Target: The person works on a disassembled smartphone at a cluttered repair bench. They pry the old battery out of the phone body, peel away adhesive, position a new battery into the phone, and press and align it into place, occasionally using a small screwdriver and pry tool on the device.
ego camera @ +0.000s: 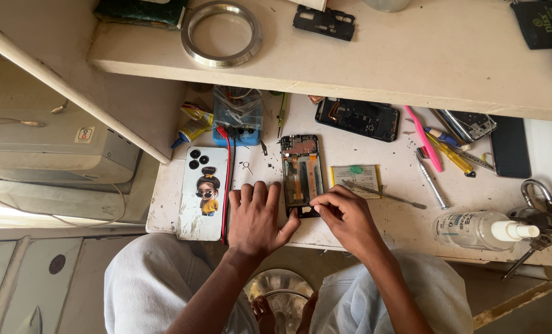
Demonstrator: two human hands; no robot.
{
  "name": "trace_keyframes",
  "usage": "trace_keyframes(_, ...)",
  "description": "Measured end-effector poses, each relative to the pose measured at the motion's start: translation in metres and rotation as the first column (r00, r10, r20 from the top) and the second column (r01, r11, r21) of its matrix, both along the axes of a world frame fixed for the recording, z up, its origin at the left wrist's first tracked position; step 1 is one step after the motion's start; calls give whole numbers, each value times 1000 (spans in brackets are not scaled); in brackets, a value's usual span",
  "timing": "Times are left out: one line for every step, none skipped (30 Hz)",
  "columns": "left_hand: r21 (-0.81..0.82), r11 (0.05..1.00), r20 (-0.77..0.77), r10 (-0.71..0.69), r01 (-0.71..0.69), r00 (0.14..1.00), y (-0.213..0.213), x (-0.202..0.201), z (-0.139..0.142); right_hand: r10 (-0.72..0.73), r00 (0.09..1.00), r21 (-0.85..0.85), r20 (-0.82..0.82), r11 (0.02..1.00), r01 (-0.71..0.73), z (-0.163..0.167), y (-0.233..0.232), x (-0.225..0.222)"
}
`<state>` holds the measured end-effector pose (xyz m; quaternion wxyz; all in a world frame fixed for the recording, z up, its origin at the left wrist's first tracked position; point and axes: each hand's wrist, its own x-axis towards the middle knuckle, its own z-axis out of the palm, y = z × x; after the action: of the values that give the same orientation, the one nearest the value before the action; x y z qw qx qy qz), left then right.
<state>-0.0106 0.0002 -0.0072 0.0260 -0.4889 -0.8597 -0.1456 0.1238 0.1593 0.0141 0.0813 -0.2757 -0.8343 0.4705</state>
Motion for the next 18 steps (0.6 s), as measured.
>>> trace_keyframes(8, 1000, -2, 1, -1, 1000, 0, 0, 0, -2, 1000, 2, 15, 1000, 2, 1, 0, 0)
trace_keyframes(18, 1000, -5, 1, -1, 1000, 0, 0, 0, 3, 1000, 13, 12, 1000, -3, 2, -1, 1)
trace_keyframes(21, 1000, -8, -1, 1, 1000, 0, 1, 0, 8, 1000, 23, 9, 1000, -8, 2, -1, 1)
trace_keyframes(24, 1000, -12, -3, 3, 1000, 0, 0, 1, 13, 1000, 33, 6, 999, -14, 2, -2, 2)
trace_keyframes(27, 1000, -15, -4, 5, 1000, 0, 0, 1, 27, 999, 45, -30, 999, -26, 2, -2, 3)
trace_keyframes(26, 1000, -12, -3, 4, 1000, -1, 0, 1, 43, 997, 56, -66, 998, -39, 2, -3, 4)
trace_keyframes(24, 1000, -9, -3, 4, 1000, -1, 0, 1, 57, 993, 68, -101, 996, -50, 2, -3, 5)
trace_keyframes(23, 1000, -5, -3, 3, 1000, -1, 1, 1, 71, 990, 89, -125, 994, -60, 1, -3, 5)
trace_keyframes(33, 999, -3, -3, 3, 1000, -1, 1, 1, 85, 985, 109, -149, 992, -69, 1, -3, 6)
trace_keyframes(42, 999, -2, -5, 5, 1000, -1, 1, 1, 99, 980, 130, -174, 989, -76, 1, -3, 7)
trace_keyframes(53, 999, 0, -6, 6, 1000, -1, 1, 1, 84, 982, 91, -168, 993, -69, 0, -2, 7)
trace_keyframes(48, 999, -1, -6, 6, 1000, -1, 1, 1, 70, 985, 52, -161, 997, -63, 0, -2, 7)
trace_keyframes(44, 999, -1, -6, 6, 1000, -1, 1, 2, 57, 987, 13, -153, 998, -55, 0, -1, 7)
trace_keyframes(40, 999, -3, -6, 6, 1000, -1, 1, 2, 56, 988, 15, -144, 998, -54, 0, -1, 8)
trace_keyframes(45, 999, -3, -4, 5, 1000, 0, 1, 2, 55, 989, 16, -137, 998, -53, 0, -1, 8)
trace_keyframes(50, 999, -2, -3, 4, 1000, 0, 0, 2, 54, 990, 17, -129, 998, -53, 0, -1, 8)
trace_keyframes(54, 999, -1, -3, 3, 1000, 0, 1, 1, 58, 990, 16, -125, 998, -56, 0, -1, 8)
trace_keyframes(48, 999, -2, -4, 4, 1000, -1, 1, 1, 62, 991, 15, -121, 998, -60, 1, -1, 8)
